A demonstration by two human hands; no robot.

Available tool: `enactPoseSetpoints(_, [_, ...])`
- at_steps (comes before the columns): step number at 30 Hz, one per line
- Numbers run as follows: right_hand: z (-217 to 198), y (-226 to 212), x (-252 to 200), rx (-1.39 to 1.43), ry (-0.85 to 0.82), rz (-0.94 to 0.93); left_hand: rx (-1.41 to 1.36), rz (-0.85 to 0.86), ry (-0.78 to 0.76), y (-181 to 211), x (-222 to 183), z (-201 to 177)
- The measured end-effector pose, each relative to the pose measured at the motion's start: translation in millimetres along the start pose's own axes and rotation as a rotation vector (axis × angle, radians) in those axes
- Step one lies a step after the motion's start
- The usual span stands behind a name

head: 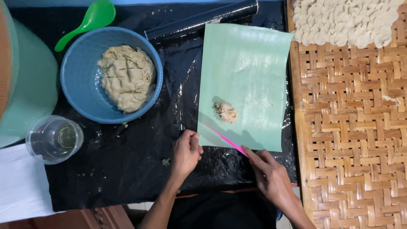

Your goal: Flattening and shaping small pieces of dough using a rolling pin and spatula.

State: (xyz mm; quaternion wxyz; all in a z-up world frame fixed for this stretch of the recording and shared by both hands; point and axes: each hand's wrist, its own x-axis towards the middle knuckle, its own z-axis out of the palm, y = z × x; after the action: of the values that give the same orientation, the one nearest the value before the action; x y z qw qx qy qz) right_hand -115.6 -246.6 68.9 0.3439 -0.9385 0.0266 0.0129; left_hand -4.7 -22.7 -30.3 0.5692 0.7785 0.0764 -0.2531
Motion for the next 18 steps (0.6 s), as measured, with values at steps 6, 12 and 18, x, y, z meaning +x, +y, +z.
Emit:
enactPoseSetpoints(6, [-9,17,-4,-0.207,0.178,0.228,0.479,0.210,0.151,67,-9,-32])
enactPoseSetpoints(12, [8,-4,-8,-0.226,0.014,0.089,0.459,0.621,0.454,121,35,-57])
enactPoseSetpoints(18, [1,8,-7,-0.027,0.248,0.259,0.806,0.784,0.551,163,168,-59])
